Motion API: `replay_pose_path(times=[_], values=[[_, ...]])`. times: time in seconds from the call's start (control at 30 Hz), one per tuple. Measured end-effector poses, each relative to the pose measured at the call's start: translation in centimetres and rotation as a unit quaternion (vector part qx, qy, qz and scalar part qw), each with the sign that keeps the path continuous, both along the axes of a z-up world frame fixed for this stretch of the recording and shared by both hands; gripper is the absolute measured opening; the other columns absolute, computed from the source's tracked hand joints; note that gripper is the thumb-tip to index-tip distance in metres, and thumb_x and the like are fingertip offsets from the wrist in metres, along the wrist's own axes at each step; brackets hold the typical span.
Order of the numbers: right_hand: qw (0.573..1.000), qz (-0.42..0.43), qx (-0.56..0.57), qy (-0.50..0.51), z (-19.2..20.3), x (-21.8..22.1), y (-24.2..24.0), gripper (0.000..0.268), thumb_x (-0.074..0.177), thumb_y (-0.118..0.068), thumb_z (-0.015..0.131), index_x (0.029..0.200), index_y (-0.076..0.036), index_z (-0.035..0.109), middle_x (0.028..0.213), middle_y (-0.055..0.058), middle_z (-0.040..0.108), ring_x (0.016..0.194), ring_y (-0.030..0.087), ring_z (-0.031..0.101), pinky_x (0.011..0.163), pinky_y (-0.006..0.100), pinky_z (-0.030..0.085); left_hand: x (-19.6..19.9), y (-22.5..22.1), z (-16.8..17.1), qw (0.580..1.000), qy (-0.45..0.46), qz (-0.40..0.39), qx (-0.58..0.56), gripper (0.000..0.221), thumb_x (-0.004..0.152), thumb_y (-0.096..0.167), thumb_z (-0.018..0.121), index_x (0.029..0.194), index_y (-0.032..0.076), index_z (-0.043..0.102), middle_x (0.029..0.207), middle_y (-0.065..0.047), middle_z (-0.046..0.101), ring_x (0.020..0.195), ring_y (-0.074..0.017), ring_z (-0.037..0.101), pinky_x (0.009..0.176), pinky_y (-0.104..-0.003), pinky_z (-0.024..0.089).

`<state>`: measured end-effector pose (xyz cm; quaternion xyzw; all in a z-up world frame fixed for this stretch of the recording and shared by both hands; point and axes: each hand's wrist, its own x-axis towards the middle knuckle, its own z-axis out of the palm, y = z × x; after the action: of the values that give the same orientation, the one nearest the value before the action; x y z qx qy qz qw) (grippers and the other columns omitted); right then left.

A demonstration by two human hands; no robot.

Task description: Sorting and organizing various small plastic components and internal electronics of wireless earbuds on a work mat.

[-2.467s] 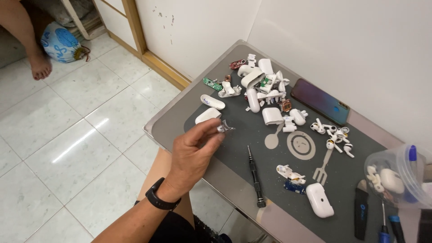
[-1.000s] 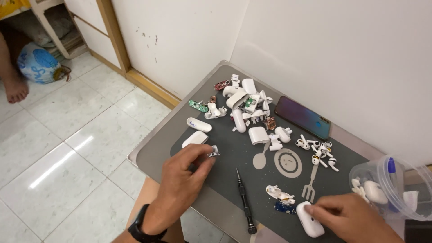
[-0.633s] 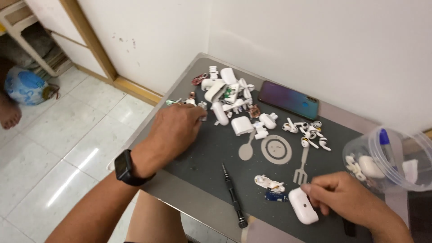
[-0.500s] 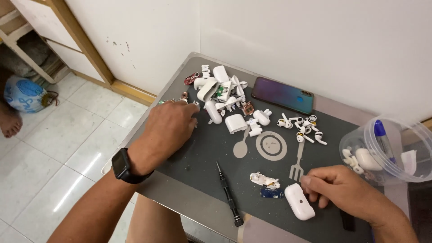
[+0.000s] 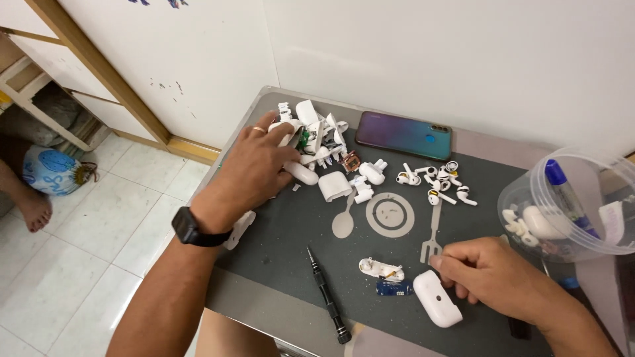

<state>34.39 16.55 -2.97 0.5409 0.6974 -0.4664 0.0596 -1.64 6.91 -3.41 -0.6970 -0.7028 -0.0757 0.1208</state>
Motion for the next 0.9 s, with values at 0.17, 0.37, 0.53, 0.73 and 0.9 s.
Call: replay_pose_path(times=[0.17, 0.37, 0.53, 0.73, 0.9], values=[[1.000, 0.009, -0.018, -0.002, -1.2, 0.3, 0.9, 0.040, 0.095, -0.017, 0.074, 0.069, 0.012, 0.083, 0.057, 0.020, 0.072, 0.052, 0.023, 0.061, 0.048, 0.033, 0.047, -0.2, -2.0, 2.8, 0.990, -0.137, 0.012, 0.010, 0.024, 0.072, 0.017, 0.083, 0.096, 0.020, 0.082, 0.147, -0.009, 0.055, 0.149, -0.0416, 0.028, 0.115, -0.062, 0.034], [1.000, -0.004, -0.013, 0.009, -1.2, 0.1, 0.8, 0.043, 0.093, -0.015, 0.075, 0.064, 0.016, 0.081, 0.054, 0.022, 0.070, 0.049, 0.025, 0.059, 0.046, 0.034, 0.047, -0.2, -2.3, 2.8, 0.979, -0.184, 0.062, -0.061, 0.048, 0.070, 0.002, 0.067, 0.114, 0.019, 0.077, 0.154, -0.007, 0.049, 0.153, -0.0387, 0.023, 0.118, -0.057, 0.028], [0.999, -0.008, -0.018, 0.025, -1.5, 0.4, 1.3, 0.042, 0.093, -0.015, 0.073, 0.066, 0.017, 0.081, 0.053, 0.023, 0.069, 0.048, 0.027, 0.059, 0.047, 0.035, 0.046, -0.2, 0.7, 1.6, 0.989, -0.137, 0.012, 0.062, 0.037, 0.089, 0.022, 0.069, 0.124, 0.010, 0.071, 0.144, -0.015, 0.057, 0.142, -0.0429, 0.039, 0.113, -0.056, 0.037], [0.996, -0.020, -0.035, 0.073, -1.8, 1.0, 1.6, 0.043, 0.092, -0.013, 0.073, 0.063, 0.019, 0.080, 0.053, 0.024, 0.067, 0.047, 0.028, 0.057, 0.046, 0.036, 0.045, -1.1, 3.4, -0.2, 0.989, -0.146, 0.017, 0.003, 0.051, 0.083, 0.020, 0.065, 0.133, 0.009, 0.063, 0.143, -0.012, 0.055, 0.138, -0.0387, 0.041, 0.109, -0.050, 0.038], [0.997, -0.020, -0.045, 0.066, -2.2, 0.8, 2.0, 0.046, 0.094, -0.013, 0.074, 0.064, 0.021, 0.082, 0.049, 0.025, 0.065, 0.043, 0.028, 0.053, 0.044, 0.036, 0.042, -1.2, 2.8, 0.9, 0.984, -0.174, -0.021, 0.041, 0.037, 0.074, 0.015, 0.077, 0.110, 0.007, 0.072, 0.126, -0.007, 0.068, 0.129, -0.0324, 0.052, 0.105, -0.044, 0.044]])
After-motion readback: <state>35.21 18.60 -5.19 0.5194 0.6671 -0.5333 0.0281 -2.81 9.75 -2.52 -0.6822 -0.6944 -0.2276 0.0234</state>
